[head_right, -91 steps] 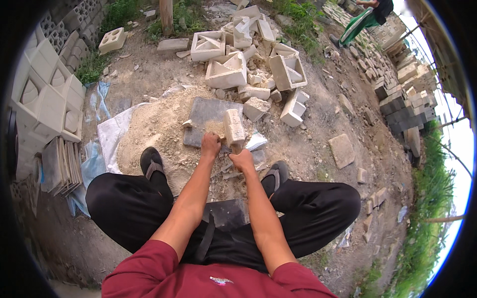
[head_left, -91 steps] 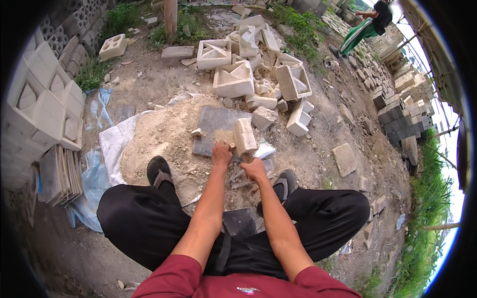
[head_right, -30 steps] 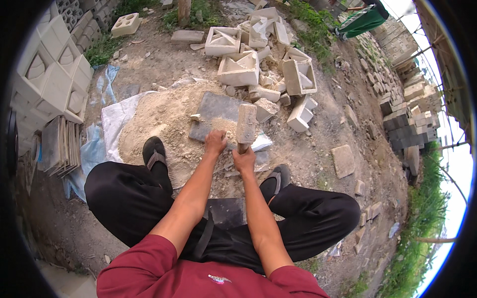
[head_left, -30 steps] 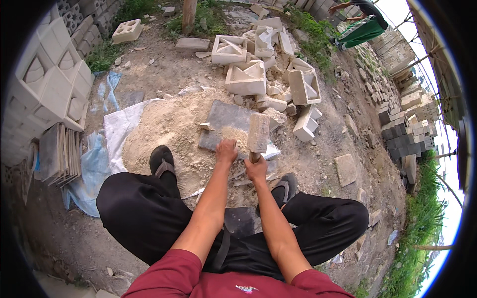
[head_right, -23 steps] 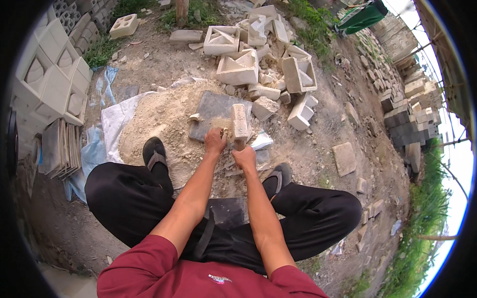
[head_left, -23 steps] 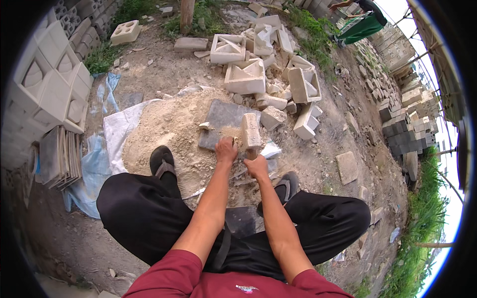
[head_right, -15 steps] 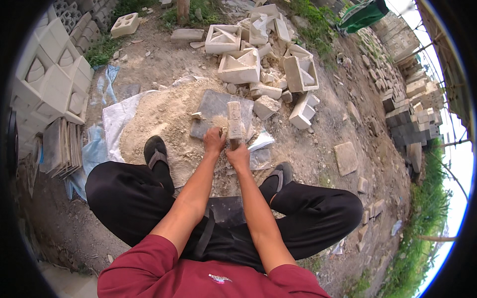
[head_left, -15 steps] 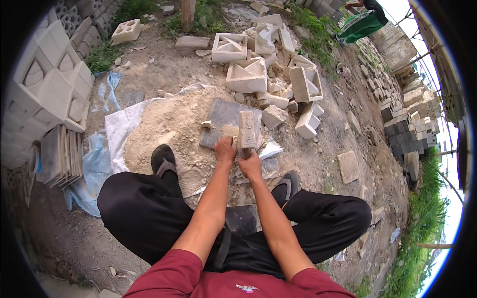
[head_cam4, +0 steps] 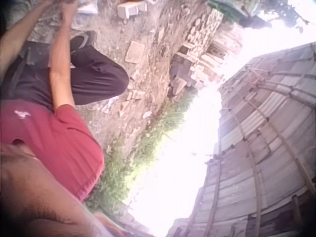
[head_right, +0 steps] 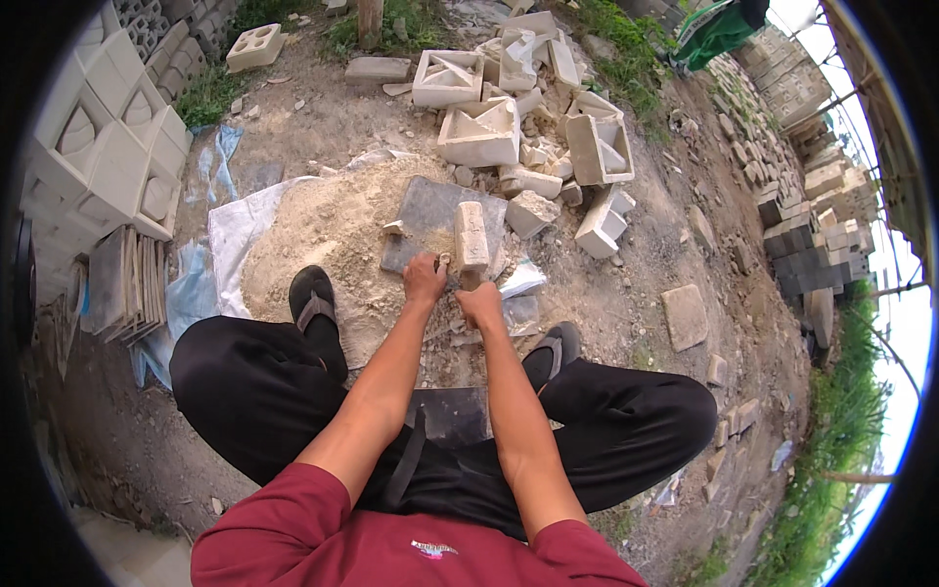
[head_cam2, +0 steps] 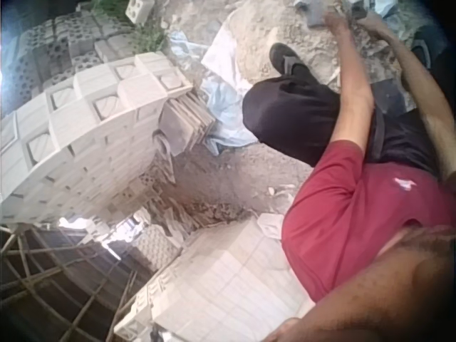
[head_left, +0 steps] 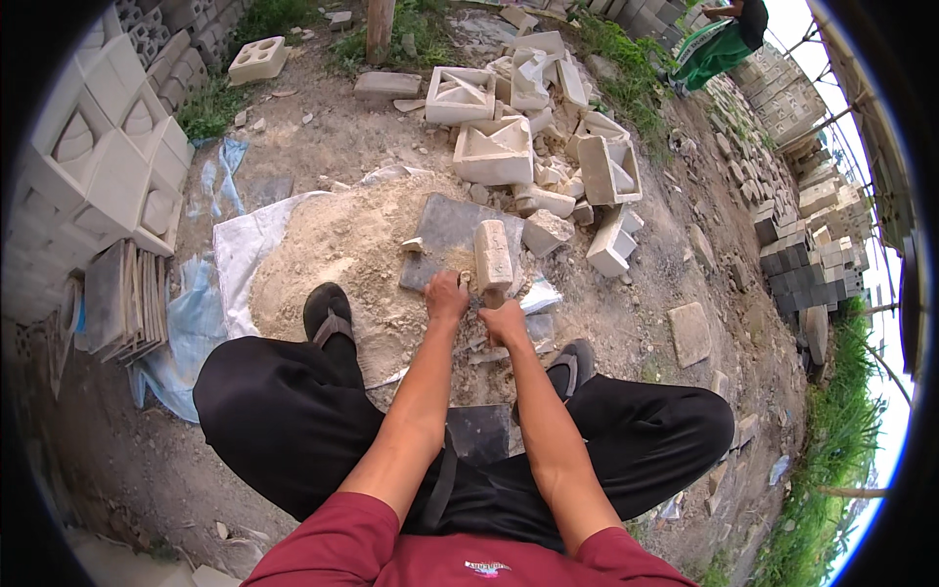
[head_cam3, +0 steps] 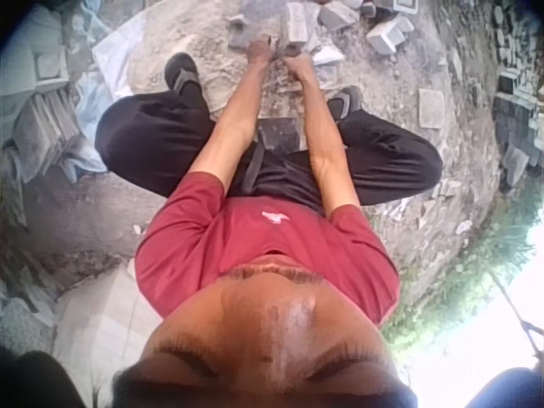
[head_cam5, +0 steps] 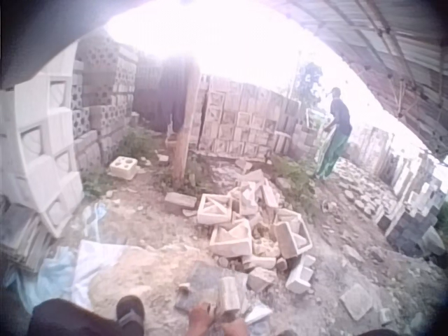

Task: The person uses a small hand tool to chip away at and shape the edges of stone blocks while working outdoors.

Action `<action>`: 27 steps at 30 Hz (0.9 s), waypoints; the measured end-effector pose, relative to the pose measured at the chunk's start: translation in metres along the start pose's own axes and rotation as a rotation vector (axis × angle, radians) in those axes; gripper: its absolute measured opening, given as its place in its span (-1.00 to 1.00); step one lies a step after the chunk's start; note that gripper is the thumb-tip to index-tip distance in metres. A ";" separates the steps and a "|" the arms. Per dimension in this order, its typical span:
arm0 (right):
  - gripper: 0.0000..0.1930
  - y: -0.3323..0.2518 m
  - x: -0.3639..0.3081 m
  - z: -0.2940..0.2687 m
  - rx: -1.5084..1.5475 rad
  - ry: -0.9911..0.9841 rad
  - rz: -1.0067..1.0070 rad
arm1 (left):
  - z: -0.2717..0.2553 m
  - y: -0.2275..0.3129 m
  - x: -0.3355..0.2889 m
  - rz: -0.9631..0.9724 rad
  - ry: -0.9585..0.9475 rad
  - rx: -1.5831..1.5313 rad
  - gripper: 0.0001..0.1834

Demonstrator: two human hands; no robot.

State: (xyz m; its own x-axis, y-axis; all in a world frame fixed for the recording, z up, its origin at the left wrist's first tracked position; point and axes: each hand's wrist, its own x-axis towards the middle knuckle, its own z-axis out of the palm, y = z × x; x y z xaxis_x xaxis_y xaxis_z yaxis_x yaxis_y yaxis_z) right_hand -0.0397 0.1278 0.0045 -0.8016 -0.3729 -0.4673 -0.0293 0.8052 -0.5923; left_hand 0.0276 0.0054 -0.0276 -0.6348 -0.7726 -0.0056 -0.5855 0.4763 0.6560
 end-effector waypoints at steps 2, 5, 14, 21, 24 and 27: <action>-0.71 -0.018 0.004 -0.010 0.111 -0.058 0.035 | 0.001 -0.007 -0.001 -0.016 0.021 -0.021 -0.74; -0.67 -0.028 0.003 -0.015 0.102 0.014 0.001 | 0.002 -0.010 -0.001 0.010 -0.027 -0.027 -0.76; -0.49 -0.024 -0.024 -0.024 0.031 -0.053 0.103 | 0.003 -0.005 0.004 0.047 -0.061 0.043 -0.79; -0.51 -0.010 -0.020 -0.004 0.207 0.321 -0.125 | 0.016 0.010 0.013 0.094 -0.086 -0.010 -0.82; -0.52 0.004 -0.016 -0.009 0.033 0.280 -0.143 | 0.020 0.017 0.016 0.132 -0.053 -0.032 -0.82; -0.51 -0.009 -0.011 -0.024 -0.031 -0.022 -0.010 | 0.021 0.011 0.019 0.141 -0.047 -0.003 -0.84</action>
State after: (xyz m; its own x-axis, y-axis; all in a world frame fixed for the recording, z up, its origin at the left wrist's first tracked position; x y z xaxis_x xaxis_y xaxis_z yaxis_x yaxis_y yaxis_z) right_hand -0.0444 0.1356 0.0307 -0.7882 -0.3908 -0.4754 -0.0563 0.8150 -0.5767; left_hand -0.0018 0.0051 -0.0361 -0.7338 -0.6774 0.0513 -0.4876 0.5776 0.6547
